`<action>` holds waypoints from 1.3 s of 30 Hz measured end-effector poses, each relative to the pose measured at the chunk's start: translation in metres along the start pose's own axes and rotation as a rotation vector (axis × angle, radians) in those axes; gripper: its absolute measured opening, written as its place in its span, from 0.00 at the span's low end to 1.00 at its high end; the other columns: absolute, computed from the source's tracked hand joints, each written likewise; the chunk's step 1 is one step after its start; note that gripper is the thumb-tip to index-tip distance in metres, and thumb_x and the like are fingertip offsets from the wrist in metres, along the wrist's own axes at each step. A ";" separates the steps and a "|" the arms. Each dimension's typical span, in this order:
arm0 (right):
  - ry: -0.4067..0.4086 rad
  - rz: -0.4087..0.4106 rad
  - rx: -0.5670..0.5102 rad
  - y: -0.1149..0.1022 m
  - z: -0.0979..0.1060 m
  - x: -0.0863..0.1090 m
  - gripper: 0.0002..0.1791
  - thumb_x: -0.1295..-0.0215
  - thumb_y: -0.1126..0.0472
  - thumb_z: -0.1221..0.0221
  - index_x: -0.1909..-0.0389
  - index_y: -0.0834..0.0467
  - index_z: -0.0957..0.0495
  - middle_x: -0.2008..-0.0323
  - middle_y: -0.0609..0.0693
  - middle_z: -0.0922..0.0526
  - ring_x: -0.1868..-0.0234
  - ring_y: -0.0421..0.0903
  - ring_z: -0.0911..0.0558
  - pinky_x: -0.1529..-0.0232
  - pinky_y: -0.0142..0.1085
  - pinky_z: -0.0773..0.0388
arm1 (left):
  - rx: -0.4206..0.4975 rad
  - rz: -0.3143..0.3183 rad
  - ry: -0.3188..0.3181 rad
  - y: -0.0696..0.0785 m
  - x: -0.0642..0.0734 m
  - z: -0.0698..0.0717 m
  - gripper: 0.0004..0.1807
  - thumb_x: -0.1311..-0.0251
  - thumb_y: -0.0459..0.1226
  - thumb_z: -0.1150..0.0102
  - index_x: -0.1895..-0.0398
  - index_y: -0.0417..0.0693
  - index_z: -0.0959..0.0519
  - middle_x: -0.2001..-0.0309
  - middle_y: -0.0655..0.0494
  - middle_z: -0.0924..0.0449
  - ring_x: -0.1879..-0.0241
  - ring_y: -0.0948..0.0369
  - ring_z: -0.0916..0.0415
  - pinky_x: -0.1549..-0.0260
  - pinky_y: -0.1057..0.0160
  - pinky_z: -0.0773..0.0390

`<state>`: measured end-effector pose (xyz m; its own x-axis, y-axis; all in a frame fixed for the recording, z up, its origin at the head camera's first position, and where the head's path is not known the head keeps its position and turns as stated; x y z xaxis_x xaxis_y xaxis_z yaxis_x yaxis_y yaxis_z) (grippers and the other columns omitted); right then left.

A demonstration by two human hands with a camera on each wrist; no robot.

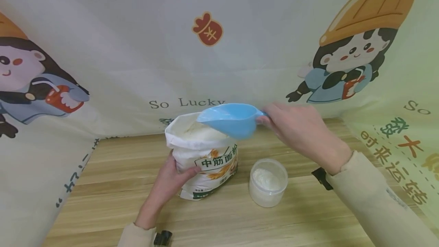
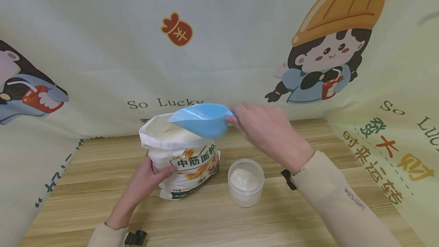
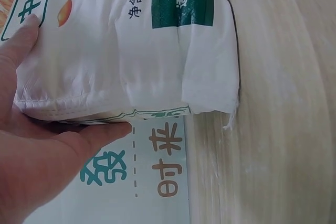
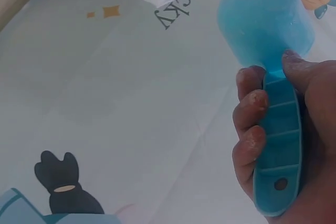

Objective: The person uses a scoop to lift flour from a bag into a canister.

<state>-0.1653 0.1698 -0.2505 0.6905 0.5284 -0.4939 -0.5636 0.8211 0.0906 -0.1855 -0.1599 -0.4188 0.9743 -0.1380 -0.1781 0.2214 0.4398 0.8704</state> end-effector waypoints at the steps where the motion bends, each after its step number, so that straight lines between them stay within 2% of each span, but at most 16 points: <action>1: -0.005 0.003 0.001 -0.001 0.000 -0.002 0.11 0.25 0.51 0.38 0.60 0.55 0.23 0.77 0.44 0.31 0.81 0.43 0.32 0.83 0.37 0.37 | -0.003 -0.003 -0.006 0.000 -0.001 0.000 0.43 0.39 0.40 0.25 0.26 0.42 0.40 0.37 0.40 0.24 0.37 0.44 0.25 0.37 0.39 0.26; 8: -0.048 0.019 0.019 -0.006 0.003 -0.018 0.11 0.23 0.49 0.41 0.59 0.53 0.22 0.77 0.44 0.31 0.82 0.44 0.32 0.84 0.36 0.38 | -0.048 -0.006 -0.017 -0.001 -0.003 0.000 0.40 0.39 0.39 0.26 0.29 0.41 0.37 0.37 0.40 0.23 0.38 0.43 0.24 0.39 0.40 0.24; 11: -0.028 0.038 0.072 -0.009 0.003 -0.024 0.11 0.24 0.49 0.41 0.60 0.52 0.20 0.77 0.44 0.28 0.83 0.43 0.30 0.85 0.36 0.36 | -0.066 0.004 -0.008 -0.002 -0.002 0.000 0.38 0.39 0.40 0.26 0.30 0.40 0.35 0.39 0.39 0.21 0.39 0.43 0.23 0.41 0.41 0.22; 16: -0.002 0.060 0.132 -0.013 0.002 -0.030 0.14 0.26 0.48 0.38 0.66 0.53 0.22 0.78 0.45 0.28 0.82 0.45 0.30 0.85 0.37 0.34 | -0.065 -0.001 -0.005 -0.002 -0.001 0.000 0.36 0.39 0.42 0.26 0.33 0.39 0.32 0.41 0.39 0.20 0.41 0.44 0.22 0.43 0.41 0.21; 20: -0.057 0.056 0.147 -0.019 0.003 -0.036 0.15 0.28 0.47 0.36 0.66 0.54 0.21 0.77 0.46 0.28 0.80 0.46 0.29 0.83 0.39 0.30 | -0.049 -0.007 -0.004 -0.002 -0.001 0.000 0.35 0.39 0.42 0.25 0.34 0.39 0.31 0.42 0.40 0.19 0.42 0.45 0.21 0.43 0.42 0.20; 24: -0.134 0.051 0.158 -0.026 0.004 -0.041 0.14 0.28 0.46 0.36 0.61 0.54 0.16 0.74 0.47 0.25 0.76 0.48 0.25 0.77 0.42 0.25 | -0.042 -0.004 -0.006 -0.002 -0.001 0.000 0.36 0.39 0.41 0.25 0.33 0.39 0.32 0.41 0.40 0.20 0.41 0.44 0.22 0.42 0.41 0.21; 29: -0.191 0.061 0.204 -0.033 0.002 -0.046 0.15 0.29 0.46 0.36 0.56 0.53 0.13 0.70 0.50 0.21 0.71 0.51 0.20 0.73 0.47 0.20 | -0.053 -0.014 -0.007 -0.002 -0.001 0.000 0.38 0.39 0.41 0.25 0.31 0.40 0.34 0.39 0.39 0.21 0.39 0.43 0.23 0.42 0.40 0.22; 33: -0.215 0.084 0.247 -0.037 -0.001 -0.048 0.14 0.32 0.47 0.33 0.53 0.52 0.12 0.68 0.50 0.18 0.69 0.51 0.18 0.71 0.45 0.18 | -0.057 -0.019 -0.012 -0.003 -0.001 0.000 0.40 0.39 0.41 0.26 0.29 0.41 0.36 0.38 0.39 0.22 0.39 0.42 0.23 0.41 0.40 0.22; 39: -0.265 0.100 0.281 -0.043 -0.005 -0.051 0.13 0.33 0.47 0.32 0.55 0.50 0.11 0.69 0.49 0.18 0.71 0.48 0.21 0.74 0.39 0.23 | -0.053 -0.025 -0.018 -0.003 -0.001 0.001 0.40 0.38 0.40 0.26 0.28 0.43 0.37 0.36 0.41 0.23 0.37 0.42 0.24 0.40 0.39 0.24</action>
Point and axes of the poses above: each hand's wrist, its own x-axis away from the middle knuckle, its own z-axis out of the back of the hand, y = z × x, the point moved 1 cm from there along -x, towards the middle knuckle
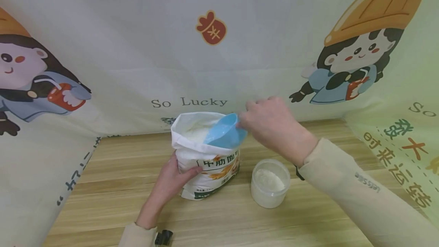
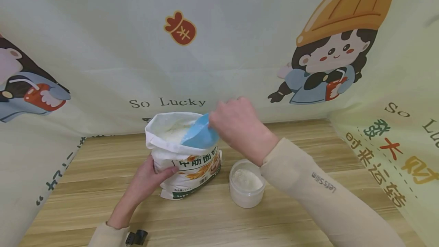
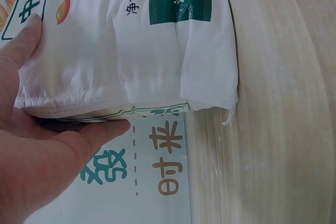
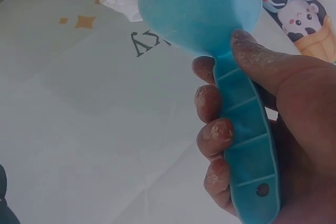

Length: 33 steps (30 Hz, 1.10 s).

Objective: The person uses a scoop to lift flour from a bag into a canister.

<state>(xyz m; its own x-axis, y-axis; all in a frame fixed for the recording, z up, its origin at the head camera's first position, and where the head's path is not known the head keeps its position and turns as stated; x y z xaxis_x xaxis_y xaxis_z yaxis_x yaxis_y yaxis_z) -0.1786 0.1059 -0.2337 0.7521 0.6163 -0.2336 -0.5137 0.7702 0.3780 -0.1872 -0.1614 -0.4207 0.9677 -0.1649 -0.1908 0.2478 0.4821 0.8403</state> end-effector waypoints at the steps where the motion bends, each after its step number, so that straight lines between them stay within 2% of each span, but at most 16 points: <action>1: -0.008 0.005 0.000 -0.001 0.000 -0.001 0.11 0.34 0.48 0.31 0.56 0.49 0.11 0.70 0.49 0.18 0.72 0.47 0.22 0.75 0.38 0.24 | 0.002 -0.001 0.000 0.000 0.000 0.000 0.40 0.38 0.41 0.26 0.27 0.44 0.37 0.36 0.41 0.23 0.37 0.42 0.25 0.39 0.39 0.24; 6: 0.005 0.037 0.009 -0.008 0.002 -0.004 0.04 0.36 0.55 0.28 0.62 0.45 0.10 0.72 0.48 0.18 0.74 0.46 0.24 0.75 0.37 0.26 | 0.002 -0.005 0.007 0.000 0.000 0.000 0.39 0.39 0.41 0.25 0.28 0.45 0.35 0.37 0.42 0.23 0.37 0.43 0.25 0.39 0.39 0.24; 11: -0.009 0.057 0.059 -0.017 0.004 -0.011 0.08 0.39 0.64 0.29 0.70 0.45 0.11 0.76 0.46 0.21 0.76 0.45 0.27 0.75 0.36 0.27 | -0.008 -0.004 0.016 0.000 0.000 0.000 0.38 0.40 0.41 0.25 0.30 0.44 0.34 0.38 0.43 0.21 0.39 0.44 0.24 0.40 0.39 0.23; 16: -0.021 0.062 0.103 -0.025 0.002 -0.017 0.14 0.40 0.68 0.32 0.80 0.49 0.20 0.80 0.45 0.27 0.79 0.43 0.33 0.78 0.33 0.34 | -0.010 -0.013 0.021 0.000 0.000 -0.001 0.38 0.40 0.42 0.25 0.30 0.44 0.33 0.40 0.43 0.20 0.40 0.45 0.23 0.41 0.40 0.23; 21: -0.020 0.075 0.125 -0.028 0.002 -0.021 0.17 0.40 0.70 0.35 0.83 0.49 0.24 0.84 0.44 0.34 0.80 0.41 0.40 0.79 0.31 0.42 | 0.001 -0.013 0.011 -0.001 0.000 -0.001 0.39 0.40 0.40 0.24 0.29 0.46 0.34 0.39 0.44 0.21 0.39 0.45 0.23 0.40 0.40 0.23; 25: -0.061 0.060 0.125 -0.030 0.002 -0.026 0.19 0.39 0.72 0.39 0.85 0.49 0.28 0.85 0.43 0.38 0.81 0.40 0.42 0.79 0.30 0.44 | 0.000 -0.013 0.008 -0.001 0.000 -0.001 0.38 0.39 0.40 0.25 0.29 0.46 0.34 0.39 0.44 0.21 0.39 0.45 0.23 0.41 0.40 0.22; 28: -0.085 0.043 0.122 -0.032 0.001 -0.029 0.19 0.39 0.71 0.39 0.85 0.49 0.28 0.85 0.43 0.38 0.81 0.40 0.41 0.79 0.30 0.43 | -0.002 -0.010 0.010 -0.001 0.000 0.000 0.38 0.39 0.41 0.26 0.30 0.45 0.34 0.39 0.43 0.21 0.40 0.45 0.23 0.41 0.40 0.22; 33: -0.071 0.026 0.113 -0.035 -0.004 -0.032 0.15 0.41 0.68 0.34 0.82 0.50 0.23 0.84 0.43 0.33 0.80 0.41 0.38 0.78 0.31 0.39 | -0.009 0.003 0.015 -0.002 0.000 0.000 0.38 0.38 0.41 0.26 0.30 0.42 0.34 0.40 0.41 0.21 0.40 0.44 0.22 0.41 0.41 0.22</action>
Point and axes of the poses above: each hand's wrist, its own x-axis away from the middle knuckle, its own z-axis out of the back of the hand, y = z × x, the point moved 1 cm from there along -x, towards the middle knuckle
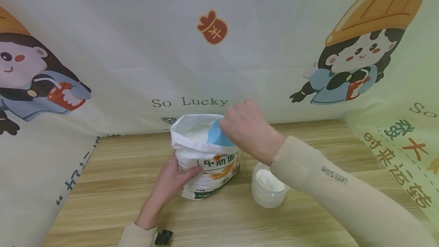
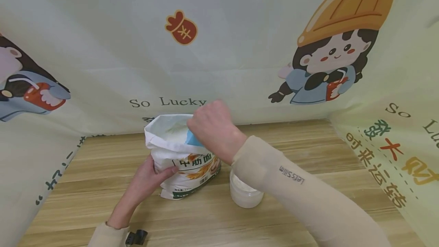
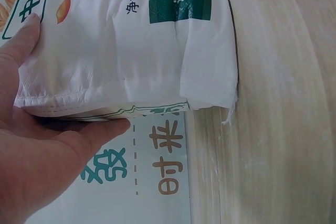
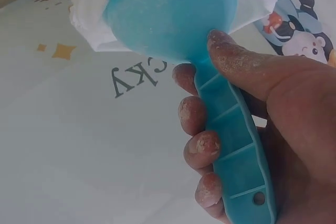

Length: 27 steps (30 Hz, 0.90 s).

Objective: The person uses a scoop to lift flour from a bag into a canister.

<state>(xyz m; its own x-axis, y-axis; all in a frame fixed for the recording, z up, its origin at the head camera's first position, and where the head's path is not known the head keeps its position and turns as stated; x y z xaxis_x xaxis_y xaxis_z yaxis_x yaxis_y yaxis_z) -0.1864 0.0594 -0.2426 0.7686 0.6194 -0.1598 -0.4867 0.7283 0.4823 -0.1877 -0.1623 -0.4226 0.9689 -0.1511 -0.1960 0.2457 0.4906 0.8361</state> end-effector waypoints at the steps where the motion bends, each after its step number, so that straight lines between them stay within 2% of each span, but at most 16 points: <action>1: 0.003 -0.004 -0.002 -0.001 0.000 -0.001 0.14 0.41 0.67 0.33 0.81 0.50 0.22 0.84 0.43 0.32 0.80 0.41 0.38 0.78 0.32 0.39 | -0.001 0.002 0.001 0.000 0.000 0.000 0.38 0.38 0.41 0.26 0.30 0.41 0.34 0.40 0.41 0.21 0.41 0.44 0.22 0.41 0.41 0.22; 6: 0.024 -0.014 -0.019 -0.005 -0.004 -0.006 0.11 0.41 0.67 0.31 0.79 0.50 0.19 0.83 0.44 0.28 0.80 0.42 0.36 0.79 0.33 0.35 | -0.003 0.007 -0.003 0.000 0.000 0.002 0.39 0.38 0.41 0.26 0.29 0.41 0.35 0.39 0.40 0.21 0.40 0.43 0.22 0.41 0.41 0.22; 15: 0.035 -0.039 -0.097 -0.007 -0.017 -0.011 0.17 0.35 0.66 0.35 0.82 0.49 0.22 0.84 0.44 0.33 0.80 0.42 0.39 0.81 0.33 0.38 | 0.011 0.011 -0.010 0.001 0.002 0.001 0.38 0.38 0.42 0.26 0.31 0.39 0.34 0.40 0.40 0.20 0.41 0.44 0.22 0.42 0.42 0.21; 18: 0.039 -0.050 -0.120 -0.007 -0.020 -0.012 0.18 0.30 0.57 0.34 0.82 0.50 0.21 0.84 0.44 0.34 0.81 0.41 0.39 0.81 0.33 0.40 | 0.016 0.012 -0.009 0.001 0.002 0.000 0.37 0.38 0.42 0.26 0.31 0.39 0.34 0.41 0.40 0.20 0.41 0.44 0.22 0.42 0.42 0.21; 22: 0.050 -0.056 -0.123 -0.008 -0.023 -0.013 0.19 0.30 0.46 0.35 0.79 0.51 0.18 0.85 0.44 0.33 0.81 0.41 0.39 0.82 0.32 0.40 | 0.020 0.012 -0.011 0.000 0.002 0.001 0.37 0.38 0.42 0.26 0.31 0.39 0.34 0.40 0.40 0.20 0.40 0.44 0.22 0.42 0.42 0.21; 27: 0.058 -0.061 -0.124 -0.009 -0.026 -0.015 0.19 0.30 0.44 0.35 0.76 0.51 0.16 0.84 0.44 0.31 0.82 0.41 0.38 0.82 0.32 0.40 | 0.012 0.010 -0.007 0.000 0.002 0.000 0.37 0.39 0.41 0.26 0.32 0.38 0.33 0.41 0.40 0.20 0.41 0.44 0.22 0.42 0.42 0.21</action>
Point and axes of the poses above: each hand's wrist, its own x-axis away from the middle knuckle, its own z-axis out of the back of the hand, y = z × x, the point moved 1 cm from there along -x, towards the middle knuckle
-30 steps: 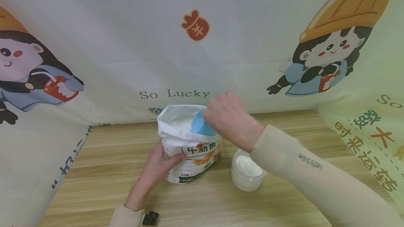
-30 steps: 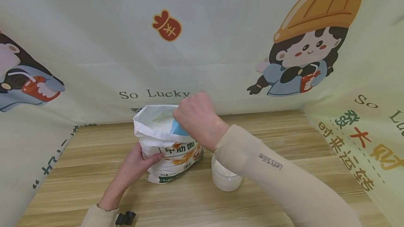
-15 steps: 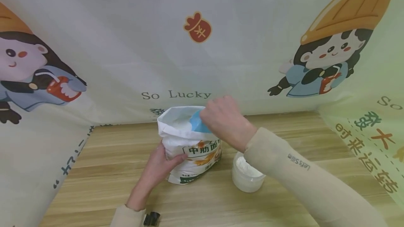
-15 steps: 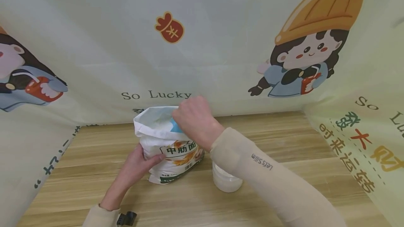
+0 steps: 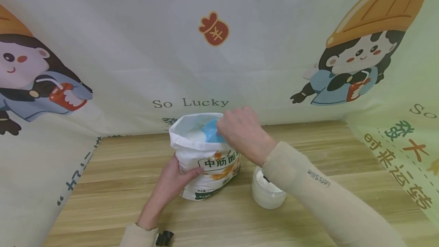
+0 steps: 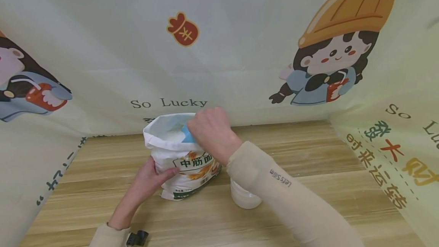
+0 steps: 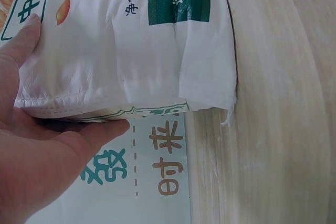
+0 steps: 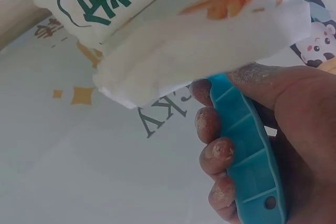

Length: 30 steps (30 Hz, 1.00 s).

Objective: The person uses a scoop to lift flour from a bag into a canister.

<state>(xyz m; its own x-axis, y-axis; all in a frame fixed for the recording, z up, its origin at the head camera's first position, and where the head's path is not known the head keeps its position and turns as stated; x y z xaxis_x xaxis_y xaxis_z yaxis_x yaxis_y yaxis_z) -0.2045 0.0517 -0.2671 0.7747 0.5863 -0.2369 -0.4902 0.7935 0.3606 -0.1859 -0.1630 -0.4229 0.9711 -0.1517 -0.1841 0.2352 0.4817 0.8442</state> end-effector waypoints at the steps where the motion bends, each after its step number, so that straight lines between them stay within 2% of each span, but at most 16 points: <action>1: -0.001 -0.001 -0.002 0.000 0.000 0.000 0.18 0.30 0.44 0.35 0.75 0.51 0.15 0.84 0.44 0.31 0.82 0.41 0.38 0.82 0.32 0.39 | 0.000 0.000 0.001 0.000 0.000 0.000 0.37 0.39 0.41 0.26 0.32 0.38 0.33 0.41 0.40 0.20 0.41 0.44 0.22 0.43 0.42 0.21; 10: -0.026 -0.021 -0.033 -0.001 -0.008 0.000 0.19 0.29 0.43 0.37 0.71 0.52 0.13 0.81 0.44 0.26 0.81 0.40 0.35 0.82 0.30 0.35 | -0.002 -0.003 0.003 0.000 -0.001 -0.001 0.35 0.39 0.40 0.25 0.34 0.37 0.32 0.43 0.40 0.19 0.43 0.45 0.21 0.43 0.43 0.20; 16: -0.056 -0.033 -0.067 0.000 -0.014 0.000 0.15 0.30 0.42 0.36 0.60 0.48 0.10 0.75 0.45 0.21 0.76 0.42 0.28 0.78 0.32 0.28 | -0.006 -0.005 0.003 0.001 -0.001 -0.002 0.35 0.39 0.40 0.26 0.34 0.38 0.32 0.43 0.40 0.19 0.43 0.46 0.21 0.43 0.43 0.20; 20: -0.058 -0.039 -0.096 0.001 -0.018 0.000 0.14 0.30 0.43 0.37 0.56 0.46 0.10 0.72 0.45 0.20 0.74 0.43 0.26 0.76 0.33 0.27 | -0.007 -0.001 0.002 0.001 -0.001 -0.002 0.35 0.39 0.40 0.26 0.34 0.38 0.33 0.42 0.40 0.20 0.42 0.45 0.22 0.43 0.43 0.21; 25: -0.069 -0.060 -0.143 0.003 -0.022 0.000 0.16 0.28 0.42 0.38 0.54 0.47 0.10 0.67 0.47 0.16 0.69 0.44 0.22 0.72 0.36 0.23 | -0.008 0.004 0.001 0.001 0.000 -0.002 0.36 0.38 0.41 0.26 0.33 0.38 0.34 0.41 0.40 0.21 0.41 0.45 0.22 0.42 0.42 0.21; 30: -0.090 -0.084 -0.214 0.008 -0.024 0.003 0.16 0.28 0.42 0.39 0.55 0.48 0.10 0.68 0.47 0.16 0.70 0.44 0.23 0.72 0.36 0.23 | -0.008 0.006 0.000 0.001 0.000 -0.002 0.37 0.38 0.40 0.26 0.31 0.38 0.35 0.40 0.39 0.21 0.40 0.44 0.23 0.42 0.41 0.22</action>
<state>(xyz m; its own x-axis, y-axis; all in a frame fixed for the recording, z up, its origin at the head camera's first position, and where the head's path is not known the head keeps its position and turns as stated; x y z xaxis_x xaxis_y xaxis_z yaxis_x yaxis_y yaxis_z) -0.2158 0.0637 -0.2868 0.8438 0.5079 -0.1734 -0.4891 0.8607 0.1411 -0.1860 -0.1605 -0.4229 0.9725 -0.1491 -0.1788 0.2297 0.4897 0.8411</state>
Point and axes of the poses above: each hand's wrist, its own x-axis away from the middle knuckle, its own z-axis out of the back of the hand, y = z × x, the point moved 1 cm from there along -x, towards the middle knuckle
